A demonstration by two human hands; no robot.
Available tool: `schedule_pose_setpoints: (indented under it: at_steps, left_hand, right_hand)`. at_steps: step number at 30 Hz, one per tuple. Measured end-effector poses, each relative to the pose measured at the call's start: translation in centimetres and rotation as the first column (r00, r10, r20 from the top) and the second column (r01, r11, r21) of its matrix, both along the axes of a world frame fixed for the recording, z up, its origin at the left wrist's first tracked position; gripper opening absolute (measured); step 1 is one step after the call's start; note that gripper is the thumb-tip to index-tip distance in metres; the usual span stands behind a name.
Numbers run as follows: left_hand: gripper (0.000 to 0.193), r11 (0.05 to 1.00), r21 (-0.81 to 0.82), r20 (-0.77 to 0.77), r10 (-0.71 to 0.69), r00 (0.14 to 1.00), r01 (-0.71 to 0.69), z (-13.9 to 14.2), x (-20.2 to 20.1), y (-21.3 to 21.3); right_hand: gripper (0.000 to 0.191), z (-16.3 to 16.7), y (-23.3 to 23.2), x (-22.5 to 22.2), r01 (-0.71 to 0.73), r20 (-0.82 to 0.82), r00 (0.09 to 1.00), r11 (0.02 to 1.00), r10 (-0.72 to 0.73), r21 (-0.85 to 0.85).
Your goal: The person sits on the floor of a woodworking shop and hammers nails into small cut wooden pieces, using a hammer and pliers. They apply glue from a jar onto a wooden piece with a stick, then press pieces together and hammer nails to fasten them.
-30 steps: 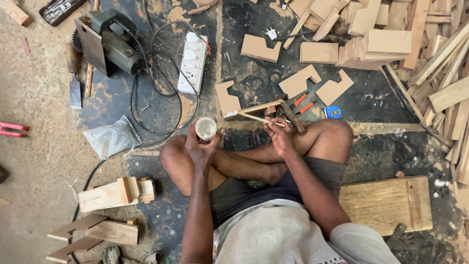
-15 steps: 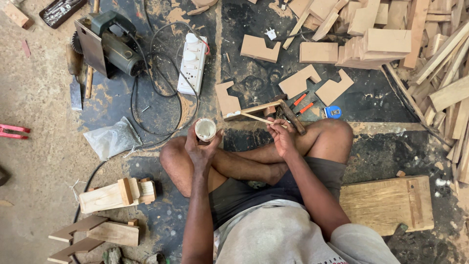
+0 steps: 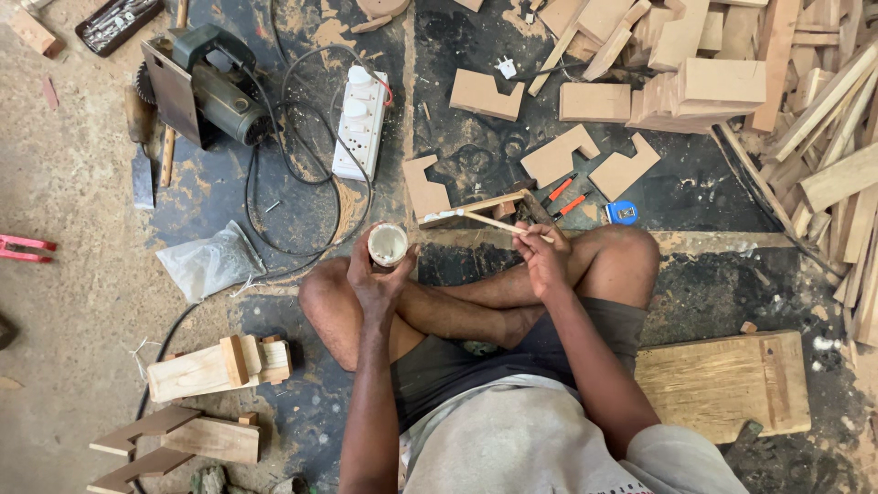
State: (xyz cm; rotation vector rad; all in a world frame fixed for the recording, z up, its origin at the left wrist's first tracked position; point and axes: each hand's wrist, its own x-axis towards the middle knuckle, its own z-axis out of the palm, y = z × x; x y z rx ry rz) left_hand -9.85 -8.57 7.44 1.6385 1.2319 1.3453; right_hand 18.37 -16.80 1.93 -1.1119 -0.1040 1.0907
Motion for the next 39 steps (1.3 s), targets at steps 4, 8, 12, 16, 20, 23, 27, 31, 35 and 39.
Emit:
schedule_pose_setpoints:
  at_steps: [4, 8, 12, 16, 20, 23, 27, 31, 35, 39]
  left_hand:
    - [0.066, 1.000, -0.012, 0.010, -0.015, 1.000, 0.015, 0.4, 0.3, 0.0]
    - [0.066, 0.998, 0.050, -0.037, -0.023, 0.999, 0.025, 0.7, 0.5, -0.1]
    - [0.068, 0.992, 0.114, -0.092, -0.044, 0.995, 0.055, 0.8, 0.6, 0.0]
    - [0.069, 0.990, 0.132, -0.124, -0.038, 0.992, 0.055, 0.6, 0.9, -0.1]
    - [0.067, 0.993, 0.106, -0.151, -0.028, 0.988, 0.045, 0.5, 1.0, -0.4]
    - [0.069, 0.992, 0.115, -0.160, -0.039, 0.986, 0.058, 0.5, 0.7, -0.4]
    - [0.068, 0.990, 0.139, -0.072, -0.022, 0.997, 0.032, 0.5, 0.4, -0.3]
    - [0.070, 0.996, 0.076, 0.003, 0.045, 0.999, -0.045, 0.5, 0.4, -0.1]
    - [0.067, 0.992, 0.119, -0.003, 0.040, 0.999, -0.039, 0.5, 0.6, -0.1]
    - [0.067, 0.993, 0.088, -0.032, 0.078, 0.996, -0.075, 0.4, 0.4, -0.1]
  right_hand:
    - [0.012, 2.2, -0.6, 0.4, -0.006, -0.053, 0.999, 0.996, 0.011, 0.093]
    - [0.013, 7.5, -1.6, 0.4, -0.091, -0.003, 0.995, 0.960, 0.095, 0.264]
    - [0.015, 13.1, -2.8, -0.5, -0.334, 0.366, 0.905, 0.894, 0.217, 0.297]
    - [0.017, 15.9, -1.5, -2.4, -0.521, 0.668, 0.666, 0.848, 0.333, 0.097]
    - [0.017, 16.9, 1.7, -5.4, -0.622, 0.872, 0.340, 0.780, 0.351, -0.072]
    - [0.038, 17.3, 3.2, -7.4, -0.667, 0.937, 0.120, 0.726, 0.328, -0.168]
    - [0.080, 17.0, 2.5, -6.8, -0.727, 0.897, 0.239, 0.681, 0.372, -0.088]
    - [0.075, 13.3, 1.7, -5.8, -0.475, 0.823, 0.275, 0.815, 0.497, -0.333]
    - [0.089, 7.2, 3.0, -7.0, -0.307, 0.641, -0.085, 0.592, 0.763, -0.745]
    - [0.103, 3.0, 4.3, -7.6, -0.257, 0.578, -0.281, 0.520, 0.766, -0.814]
